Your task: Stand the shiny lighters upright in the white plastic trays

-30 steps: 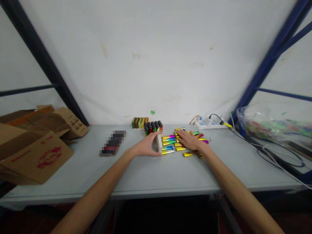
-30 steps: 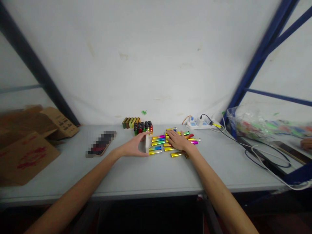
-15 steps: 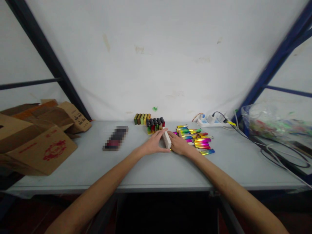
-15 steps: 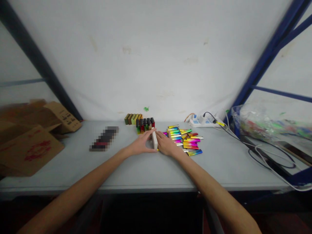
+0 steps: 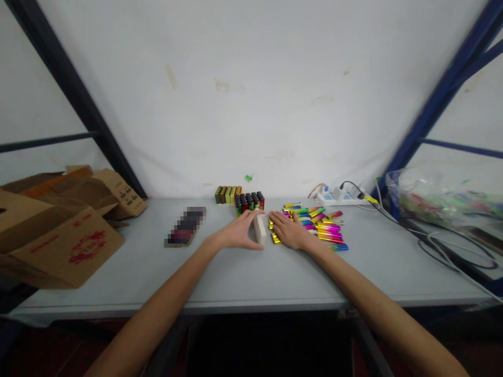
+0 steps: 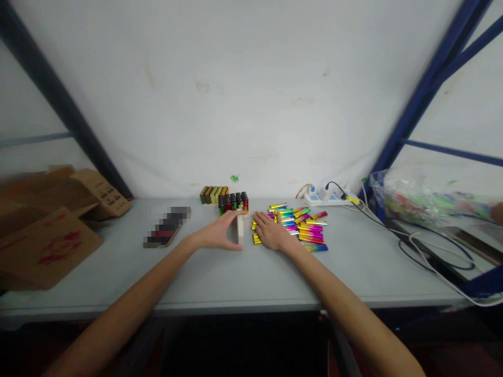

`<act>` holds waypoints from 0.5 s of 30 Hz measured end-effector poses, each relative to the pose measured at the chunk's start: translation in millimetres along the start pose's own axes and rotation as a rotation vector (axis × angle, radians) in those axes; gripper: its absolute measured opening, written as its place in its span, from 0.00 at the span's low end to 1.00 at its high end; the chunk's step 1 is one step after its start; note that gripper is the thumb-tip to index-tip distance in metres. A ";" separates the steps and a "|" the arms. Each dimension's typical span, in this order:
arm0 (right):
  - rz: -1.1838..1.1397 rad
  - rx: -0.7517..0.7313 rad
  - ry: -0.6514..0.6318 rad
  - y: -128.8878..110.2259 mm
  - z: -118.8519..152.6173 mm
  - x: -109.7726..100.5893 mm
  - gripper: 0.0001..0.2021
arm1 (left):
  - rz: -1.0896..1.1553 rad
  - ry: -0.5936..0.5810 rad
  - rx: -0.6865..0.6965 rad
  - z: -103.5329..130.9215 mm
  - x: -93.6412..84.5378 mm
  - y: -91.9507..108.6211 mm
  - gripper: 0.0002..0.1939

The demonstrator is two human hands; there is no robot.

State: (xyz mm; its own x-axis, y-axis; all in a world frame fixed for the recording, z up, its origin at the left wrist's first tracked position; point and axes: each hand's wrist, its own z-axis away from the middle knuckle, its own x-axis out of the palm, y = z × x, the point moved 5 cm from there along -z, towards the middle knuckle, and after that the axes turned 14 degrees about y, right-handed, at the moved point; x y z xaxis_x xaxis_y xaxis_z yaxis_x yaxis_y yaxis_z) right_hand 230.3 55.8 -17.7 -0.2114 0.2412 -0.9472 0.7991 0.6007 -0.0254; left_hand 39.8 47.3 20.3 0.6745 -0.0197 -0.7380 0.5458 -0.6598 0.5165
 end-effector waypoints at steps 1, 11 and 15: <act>0.002 0.002 -0.004 2.6 0.8 -1.1 0.28 | -0.014 -0.014 -0.009 0.7 -3.2 -0.6 0.56; -0.090 0.051 0.084 8.7 -0.6 -20.4 0.25 | -0.127 0.029 -0.057 -0.6 -27.5 9.4 0.44; -0.109 -0.028 0.092 -5.2 -2.7 -21.5 0.26 | -0.145 0.039 -0.020 -2.2 -33.6 5.9 0.39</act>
State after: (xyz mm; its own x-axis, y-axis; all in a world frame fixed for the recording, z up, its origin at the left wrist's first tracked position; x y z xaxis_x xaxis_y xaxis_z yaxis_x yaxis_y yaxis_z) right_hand 229.2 49.5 3.6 -0.3477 0.2412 -0.9060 0.7527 0.6480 -0.1164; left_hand 21.5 45.7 49.0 0.6066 0.1038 -0.7882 0.6481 -0.6388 0.4146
